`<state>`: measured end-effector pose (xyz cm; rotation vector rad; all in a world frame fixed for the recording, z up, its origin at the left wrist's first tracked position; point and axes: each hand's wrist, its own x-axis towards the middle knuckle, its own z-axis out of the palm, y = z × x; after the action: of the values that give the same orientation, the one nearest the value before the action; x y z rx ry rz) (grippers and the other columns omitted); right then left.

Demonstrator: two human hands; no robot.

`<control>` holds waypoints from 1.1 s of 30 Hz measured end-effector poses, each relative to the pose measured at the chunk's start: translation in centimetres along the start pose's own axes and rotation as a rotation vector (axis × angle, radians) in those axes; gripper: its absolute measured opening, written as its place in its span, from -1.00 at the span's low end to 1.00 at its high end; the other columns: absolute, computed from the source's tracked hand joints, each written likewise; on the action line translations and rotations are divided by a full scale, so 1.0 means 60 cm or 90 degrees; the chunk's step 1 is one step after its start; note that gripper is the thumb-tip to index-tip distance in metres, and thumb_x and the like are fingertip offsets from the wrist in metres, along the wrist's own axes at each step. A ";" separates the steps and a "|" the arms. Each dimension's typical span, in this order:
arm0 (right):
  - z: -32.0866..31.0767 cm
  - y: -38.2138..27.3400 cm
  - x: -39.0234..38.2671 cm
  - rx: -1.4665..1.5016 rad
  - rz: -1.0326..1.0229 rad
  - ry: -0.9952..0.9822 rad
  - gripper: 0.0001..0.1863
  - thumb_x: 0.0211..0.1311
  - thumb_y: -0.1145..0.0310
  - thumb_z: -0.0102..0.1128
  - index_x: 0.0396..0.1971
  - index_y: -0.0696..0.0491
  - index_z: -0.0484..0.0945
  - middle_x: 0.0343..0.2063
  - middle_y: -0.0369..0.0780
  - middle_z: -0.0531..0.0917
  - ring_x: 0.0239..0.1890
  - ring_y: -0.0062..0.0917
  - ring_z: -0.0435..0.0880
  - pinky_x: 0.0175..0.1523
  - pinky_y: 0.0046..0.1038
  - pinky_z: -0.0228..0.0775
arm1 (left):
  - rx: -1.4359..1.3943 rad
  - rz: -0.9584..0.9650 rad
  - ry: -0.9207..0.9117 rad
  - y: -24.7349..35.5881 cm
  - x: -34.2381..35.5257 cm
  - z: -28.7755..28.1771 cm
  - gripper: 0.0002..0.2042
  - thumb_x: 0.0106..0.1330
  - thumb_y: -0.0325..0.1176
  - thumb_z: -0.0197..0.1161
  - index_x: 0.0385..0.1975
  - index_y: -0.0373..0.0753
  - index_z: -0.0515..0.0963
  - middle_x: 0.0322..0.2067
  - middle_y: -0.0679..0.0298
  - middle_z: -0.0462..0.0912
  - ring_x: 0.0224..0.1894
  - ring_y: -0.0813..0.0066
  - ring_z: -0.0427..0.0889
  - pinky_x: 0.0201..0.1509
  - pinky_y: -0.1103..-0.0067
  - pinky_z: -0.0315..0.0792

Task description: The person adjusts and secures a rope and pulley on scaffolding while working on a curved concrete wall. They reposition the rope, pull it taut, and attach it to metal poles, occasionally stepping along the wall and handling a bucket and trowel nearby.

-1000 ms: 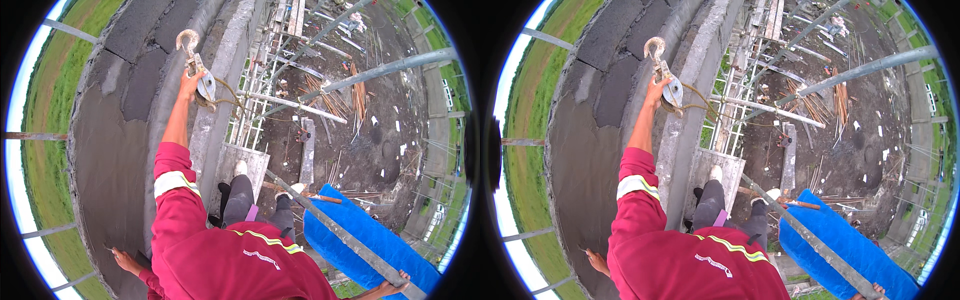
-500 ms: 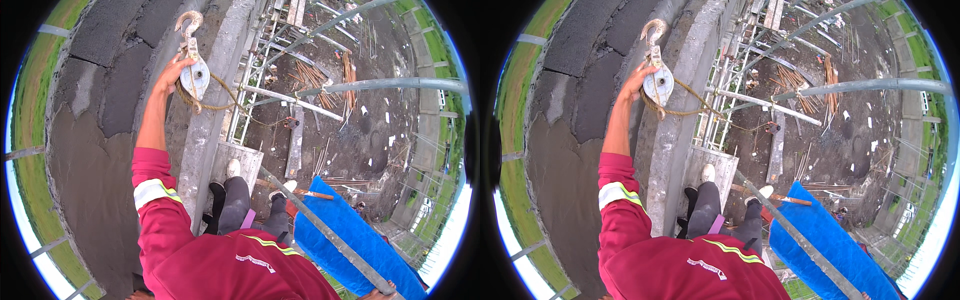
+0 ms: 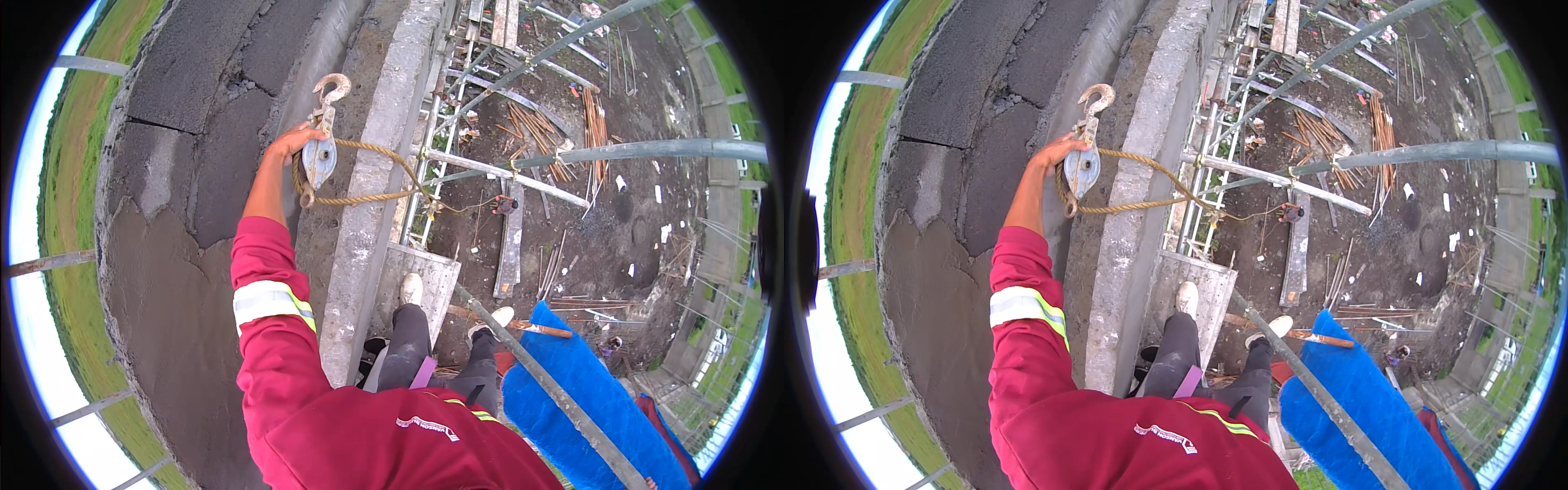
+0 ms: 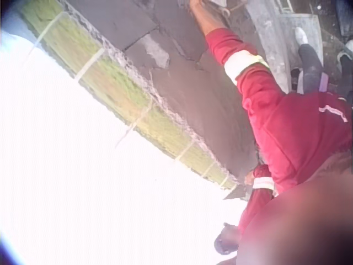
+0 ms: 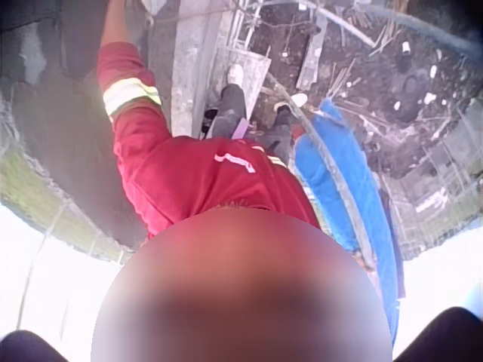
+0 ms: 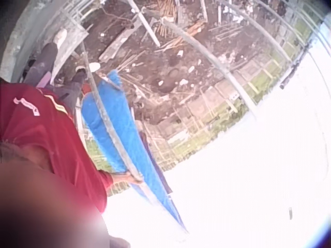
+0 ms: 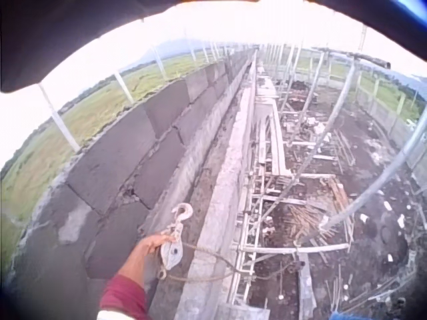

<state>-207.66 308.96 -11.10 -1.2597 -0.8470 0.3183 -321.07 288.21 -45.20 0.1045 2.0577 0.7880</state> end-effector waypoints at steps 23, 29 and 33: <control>-0.011 -0.045 0.021 -0.100 0.010 0.043 -0.27 0.34 -0.24 0.18 -0.08 0.28 0.43 -0.19 -0.02 0.57 -0.10 -0.13 0.61 0.11 -0.05 0.55 | 0.305 0.203 0.249 0.131 0.021 0.282 0.30 -0.11 0.43 0.47 0.58 -0.10 -0.06 0.39 -0.29 0.23 0.35 -0.23 0.41 0.38 0.08 0.37; -0.024 -0.048 0.021 -0.094 0.014 0.029 -0.28 0.34 -0.23 0.18 -0.10 0.27 0.43 -0.19 -0.02 0.56 -0.11 -0.13 0.61 0.10 -0.06 0.55 | 0.353 0.165 0.345 0.158 0.049 0.317 0.27 -0.08 0.32 0.54 0.58 -0.05 -0.10 0.31 -0.22 0.32 0.34 -0.21 0.39 0.30 0.03 0.41; -0.034 -0.054 0.018 -0.089 0.007 0.040 -0.29 0.31 -0.22 0.23 -0.08 0.25 0.40 -0.23 -0.03 0.56 -0.13 -0.12 0.61 0.09 -0.06 0.55 | 0.377 0.168 0.394 0.157 0.064 0.326 0.22 -0.03 0.32 0.49 0.57 -0.06 -0.08 0.30 -0.22 0.33 0.34 -0.21 0.39 0.26 -0.01 0.41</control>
<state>-206.24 307.25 -7.84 -1.3974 -0.8196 0.2296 -310.16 306.69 -50.24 0.5243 2.8637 0.3500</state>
